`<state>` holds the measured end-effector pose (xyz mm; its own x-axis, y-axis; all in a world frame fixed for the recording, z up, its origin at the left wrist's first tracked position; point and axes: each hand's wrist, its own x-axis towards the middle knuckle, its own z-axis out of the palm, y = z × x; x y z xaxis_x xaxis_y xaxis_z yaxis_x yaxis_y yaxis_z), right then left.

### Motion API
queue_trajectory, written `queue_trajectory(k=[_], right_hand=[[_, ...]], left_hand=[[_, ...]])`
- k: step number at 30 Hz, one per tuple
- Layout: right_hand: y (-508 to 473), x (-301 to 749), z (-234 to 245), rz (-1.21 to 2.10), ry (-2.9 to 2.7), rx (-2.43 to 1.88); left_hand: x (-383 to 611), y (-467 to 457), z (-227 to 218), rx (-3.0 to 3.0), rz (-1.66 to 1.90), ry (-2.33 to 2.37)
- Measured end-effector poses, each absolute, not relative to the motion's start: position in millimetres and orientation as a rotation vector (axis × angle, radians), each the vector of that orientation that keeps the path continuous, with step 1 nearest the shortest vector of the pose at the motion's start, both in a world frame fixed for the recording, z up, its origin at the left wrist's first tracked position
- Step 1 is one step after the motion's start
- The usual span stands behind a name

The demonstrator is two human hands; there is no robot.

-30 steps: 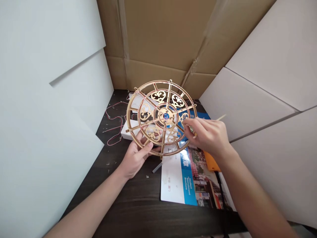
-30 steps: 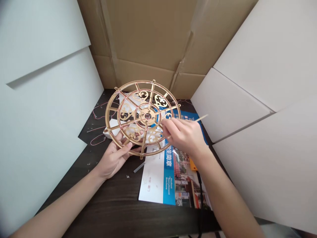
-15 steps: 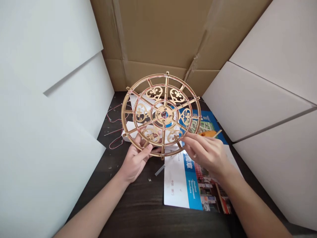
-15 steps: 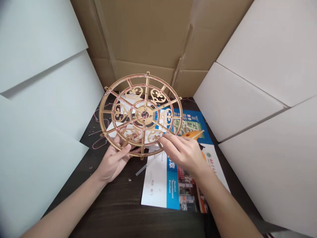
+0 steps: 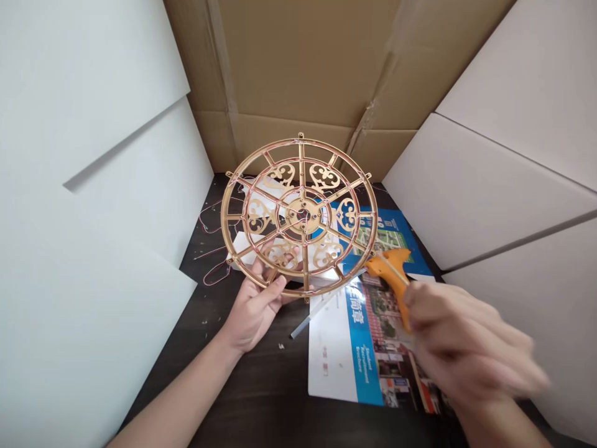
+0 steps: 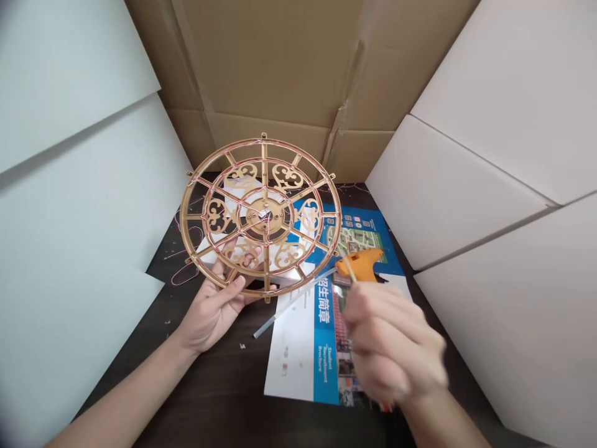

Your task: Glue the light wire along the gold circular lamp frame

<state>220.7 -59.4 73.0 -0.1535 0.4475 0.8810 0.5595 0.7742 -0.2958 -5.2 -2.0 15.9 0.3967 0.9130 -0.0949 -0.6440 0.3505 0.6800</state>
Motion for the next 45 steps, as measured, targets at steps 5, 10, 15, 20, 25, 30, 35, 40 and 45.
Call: queue_trajectory(k=[5,10,15,20,25,30,35,40,45], right_hand=[[-59,217,87,0.371,-1.417,-0.852],[-31,219,77,0.746,-1.195,-0.878],[-28,222,58,0.729,-1.159,-0.922],[-30,221,49,0.6,-1.268,-0.999],[-31,219,47,0.585,-1.229,-1.017],[-33,219,44,0.506,-1.276,-1.021],[-35,221,42,0.531,-1.311,-0.983],[-36,223,42,0.676,-1.37,-0.922],[-39,224,43,0.754,-1.423,-0.823]], left_hand=[[-5,-3,14,0.62,1.027,0.561],[-5,-3,12,0.604,1.015,0.557],[-6,-3,12,0.598,1.023,0.568],[-7,-3,11,0.594,1.033,0.539],[-7,-5,9,0.606,1.024,0.537],[-7,-5,9,0.615,1.028,0.537],[-7,-4,10,0.619,1.029,0.566],[-7,-3,10,0.615,1.036,0.552],[-8,-3,9,0.612,1.04,0.555]])
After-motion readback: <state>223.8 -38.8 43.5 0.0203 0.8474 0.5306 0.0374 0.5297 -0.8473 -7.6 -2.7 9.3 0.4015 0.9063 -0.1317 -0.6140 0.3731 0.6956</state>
